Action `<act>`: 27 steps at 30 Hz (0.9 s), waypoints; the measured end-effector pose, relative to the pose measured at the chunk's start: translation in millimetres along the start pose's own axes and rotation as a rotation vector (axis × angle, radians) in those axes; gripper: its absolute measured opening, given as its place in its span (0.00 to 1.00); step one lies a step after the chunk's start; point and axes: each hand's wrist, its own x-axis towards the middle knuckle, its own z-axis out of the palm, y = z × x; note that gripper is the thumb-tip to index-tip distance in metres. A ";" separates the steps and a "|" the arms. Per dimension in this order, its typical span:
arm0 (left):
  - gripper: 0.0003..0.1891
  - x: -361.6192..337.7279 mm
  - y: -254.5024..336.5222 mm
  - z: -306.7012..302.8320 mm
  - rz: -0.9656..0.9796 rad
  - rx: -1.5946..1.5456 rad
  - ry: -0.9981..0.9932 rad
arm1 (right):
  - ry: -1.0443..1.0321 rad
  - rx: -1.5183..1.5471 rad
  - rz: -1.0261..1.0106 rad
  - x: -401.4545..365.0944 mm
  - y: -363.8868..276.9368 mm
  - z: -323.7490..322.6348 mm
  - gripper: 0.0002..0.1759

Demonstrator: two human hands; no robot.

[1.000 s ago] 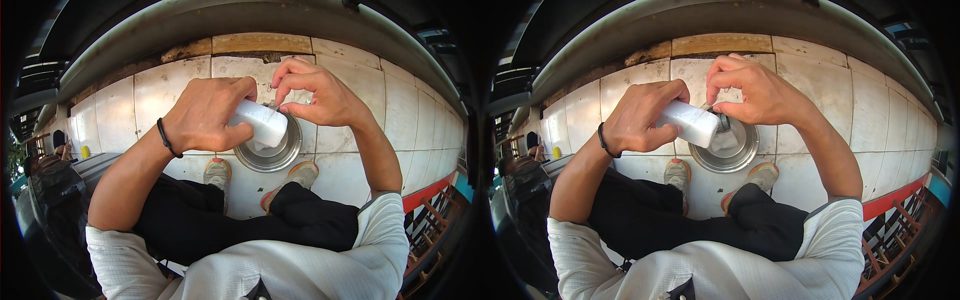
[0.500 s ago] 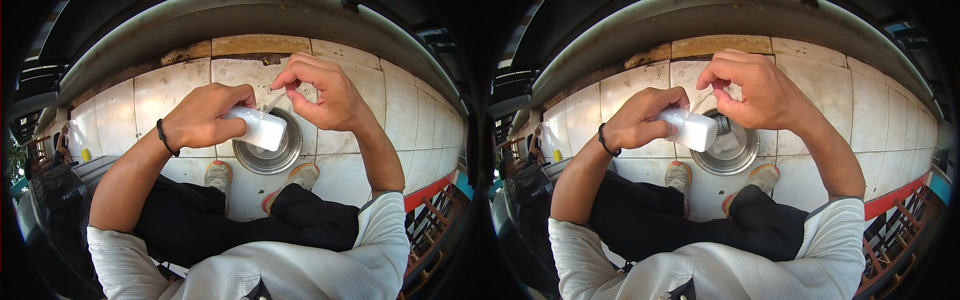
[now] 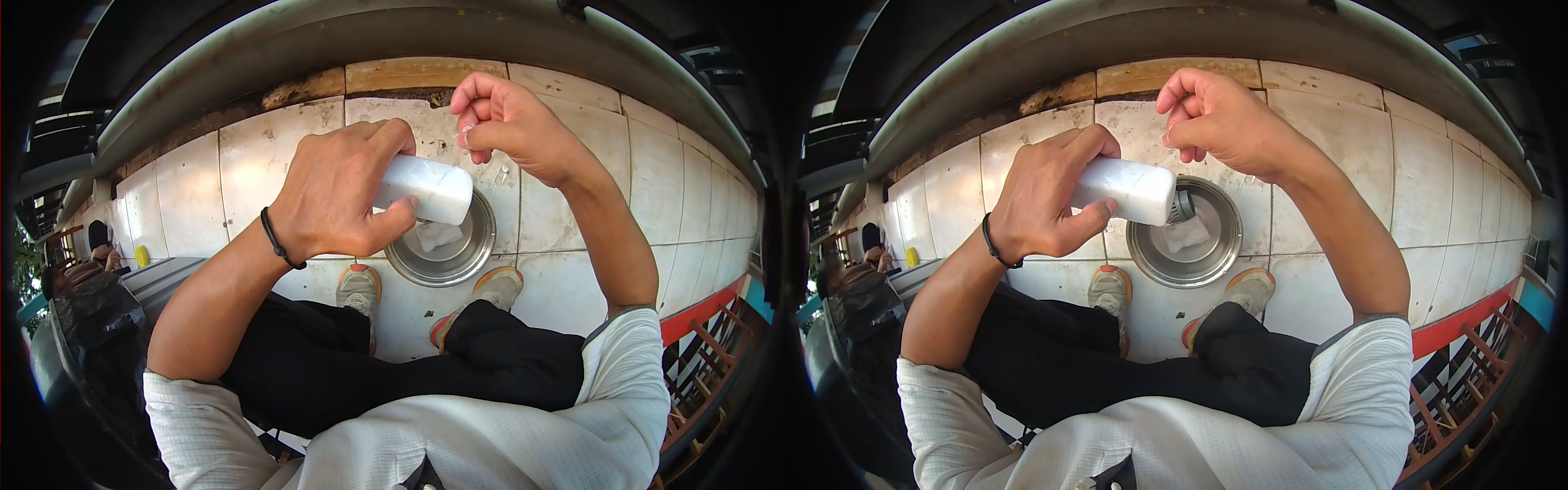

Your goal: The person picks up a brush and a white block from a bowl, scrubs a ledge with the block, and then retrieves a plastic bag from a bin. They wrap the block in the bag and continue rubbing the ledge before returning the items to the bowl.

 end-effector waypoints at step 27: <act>0.23 2.8 12.3 -1.9 0.059 0.158 0.091 | 0.200 -0.944 -0.356 -30.3 -13.0 40.6 0.32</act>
